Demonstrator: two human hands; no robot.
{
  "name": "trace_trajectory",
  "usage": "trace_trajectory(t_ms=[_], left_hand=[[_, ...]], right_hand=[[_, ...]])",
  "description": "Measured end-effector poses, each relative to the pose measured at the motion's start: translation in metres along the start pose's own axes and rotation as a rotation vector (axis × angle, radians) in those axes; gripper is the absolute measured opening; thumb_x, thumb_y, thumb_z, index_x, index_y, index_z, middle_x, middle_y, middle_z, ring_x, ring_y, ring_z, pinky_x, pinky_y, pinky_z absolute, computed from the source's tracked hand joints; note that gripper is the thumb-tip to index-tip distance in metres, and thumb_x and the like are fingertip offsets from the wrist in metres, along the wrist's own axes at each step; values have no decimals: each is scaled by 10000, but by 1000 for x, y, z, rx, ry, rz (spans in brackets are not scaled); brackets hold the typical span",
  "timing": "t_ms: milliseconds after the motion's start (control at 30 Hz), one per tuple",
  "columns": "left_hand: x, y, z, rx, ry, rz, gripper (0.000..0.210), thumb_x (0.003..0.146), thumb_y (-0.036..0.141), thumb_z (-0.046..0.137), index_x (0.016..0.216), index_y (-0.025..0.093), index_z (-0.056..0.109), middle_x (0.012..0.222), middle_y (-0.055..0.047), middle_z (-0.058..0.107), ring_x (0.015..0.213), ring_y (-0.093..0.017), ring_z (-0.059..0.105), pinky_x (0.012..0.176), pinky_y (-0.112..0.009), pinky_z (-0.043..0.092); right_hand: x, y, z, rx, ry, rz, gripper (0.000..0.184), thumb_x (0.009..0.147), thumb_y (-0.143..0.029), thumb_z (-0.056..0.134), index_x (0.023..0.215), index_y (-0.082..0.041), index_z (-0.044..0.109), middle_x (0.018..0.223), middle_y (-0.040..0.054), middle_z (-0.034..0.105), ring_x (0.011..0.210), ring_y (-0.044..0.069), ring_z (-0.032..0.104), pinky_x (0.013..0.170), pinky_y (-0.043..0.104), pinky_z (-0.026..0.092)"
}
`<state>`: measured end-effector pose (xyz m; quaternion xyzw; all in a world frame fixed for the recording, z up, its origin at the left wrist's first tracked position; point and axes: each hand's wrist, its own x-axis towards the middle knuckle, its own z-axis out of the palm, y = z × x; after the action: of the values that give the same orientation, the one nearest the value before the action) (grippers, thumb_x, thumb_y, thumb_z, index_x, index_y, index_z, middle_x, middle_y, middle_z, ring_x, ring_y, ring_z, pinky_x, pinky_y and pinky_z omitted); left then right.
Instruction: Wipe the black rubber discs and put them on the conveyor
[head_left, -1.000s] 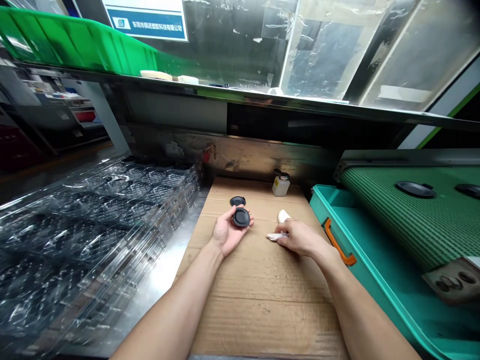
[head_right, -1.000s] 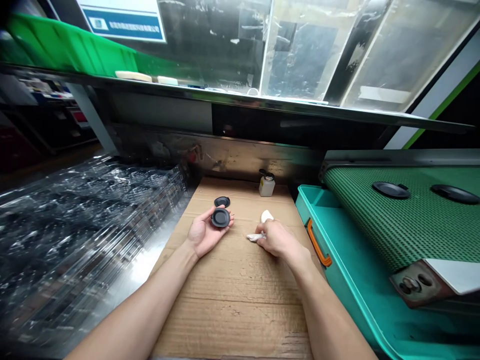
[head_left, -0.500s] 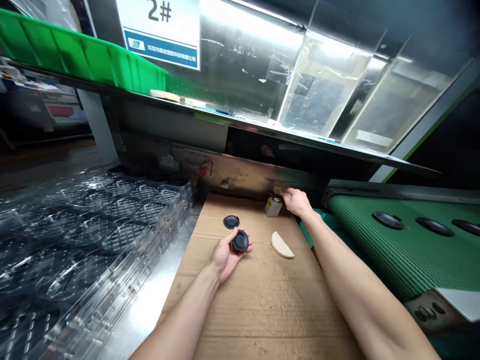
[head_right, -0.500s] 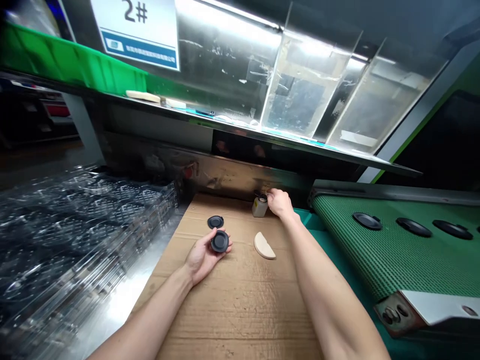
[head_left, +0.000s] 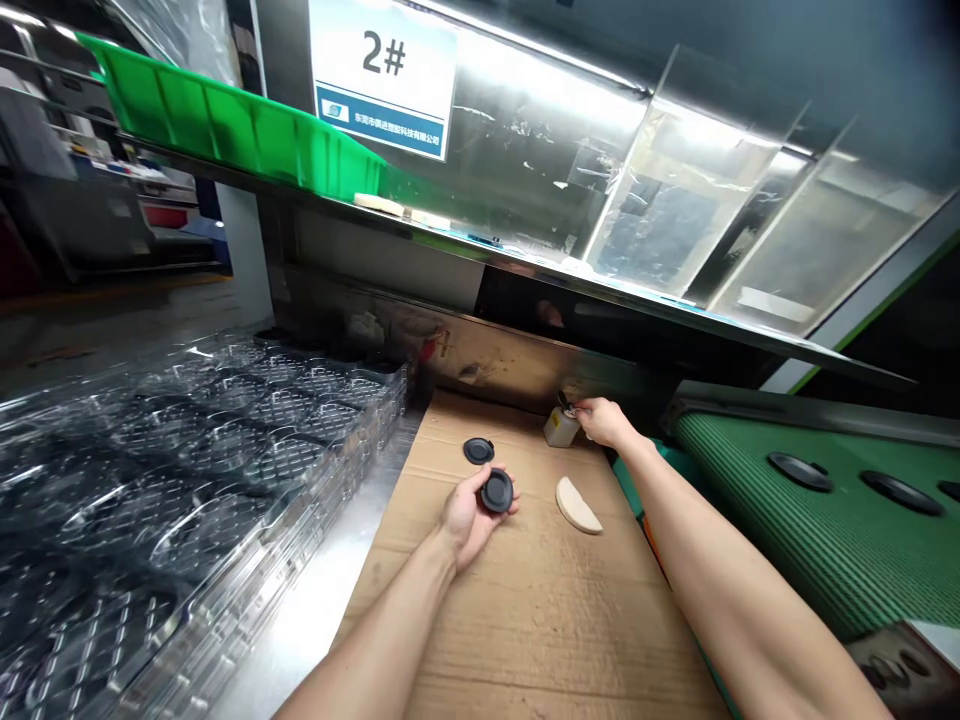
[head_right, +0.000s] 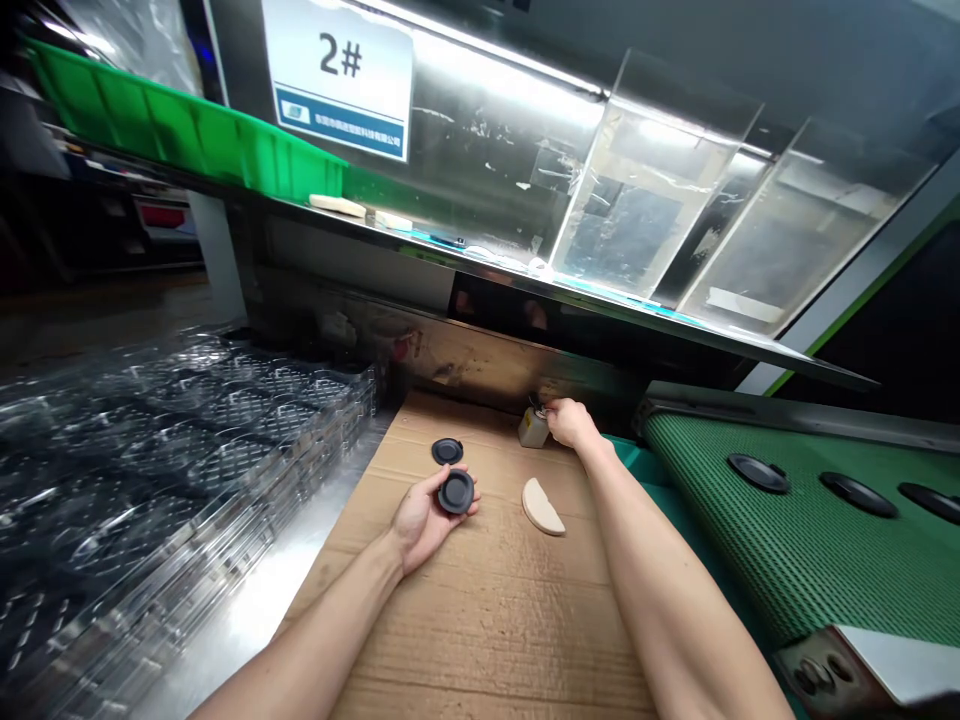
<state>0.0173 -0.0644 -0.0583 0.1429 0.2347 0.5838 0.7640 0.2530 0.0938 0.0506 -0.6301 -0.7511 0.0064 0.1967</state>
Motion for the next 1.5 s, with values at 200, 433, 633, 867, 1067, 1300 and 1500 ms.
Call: trace_trajectory(t_ms=[200, 433, 633, 867, 1067, 1300, 1500], left_hand=[[0, 3, 3, -163, -30, 4, 163, 864, 242, 509, 982, 142, 562, 978, -161, 669, 824, -229, 674, 739, -367, 525], [-5, -7, 9, -139, -23, 31, 159, 886, 294, 488, 975, 180, 555, 977, -116, 685, 865, -226, 670, 826, -404, 510], [-9, -18, 11, 3, -8, 103, 188, 887, 314, 509, 1018, 190, 562, 978, -92, 696, 856, -214, 672, 825, -369, 506], [-7, -23, 8, 29, -7, 145, 196, 887, 317, 518, 1044, 202, 545, 984, -79, 686, 864, -194, 667, 838, -347, 501], [-7, -26, 7, 30, -12, 160, 204, 881, 334, 526, 1040, 206, 532, 984, -79, 679, 858, -198, 663, 844, -362, 497], [-10, -26, 10, 45, -21, 155, 189, 878, 320, 530, 1033, 211, 533, 976, -66, 671, 837, -185, 652, 841, -354, 489], [-11, -27, 11, 44, -15, 161, 176, 882, 319, 525, 1021, 211, 535, 968, -60, 672, 826, -176, 650, 846, -342, 481]], right_hand=[[-95, -63, 15, 277, 119, -144, 322, 892, -372, 476, 1096, -233, 683, 966, 36, 716, 817, 186, 664, 717, 255, 473], [-196, -132, 69, 517, 79, -238, 232, 867, -261, 482, 982, -219, 680, 916, 40, 678, 805, 176, 627, 736, 260, 458], [-189, -129, 77, 434, 91, -227, 197, 887, -255, 454, 914, -195, 640, 904, 63, 640, 802, 180, 592, 730, 265, 440], [-194, -129, 79, 416, 103, -220, 166, 882, -239, 454, 872, -192, 613, 869, 58, 627, 762, 170, 578, 701, 253, 430], [-192, -128, 80, 446, 137, -217, 174, 875, -222, 462, 878, -183, 632, 865, 60, 641, 763, 165, 585, 699, 245, 427], [-194, -126, 79, 475, 150, -212, 170, 873, -217, 476, 881, -185, 643, 851, 49, 648, 746, 157, 586, 694, 240, 421], [-193, -125, 79, 472, 154, -214, 166, 867, -212, 480, 878, -183, 643, 837, 48, 647, 740, 158, 585, 688, 238, 420]])
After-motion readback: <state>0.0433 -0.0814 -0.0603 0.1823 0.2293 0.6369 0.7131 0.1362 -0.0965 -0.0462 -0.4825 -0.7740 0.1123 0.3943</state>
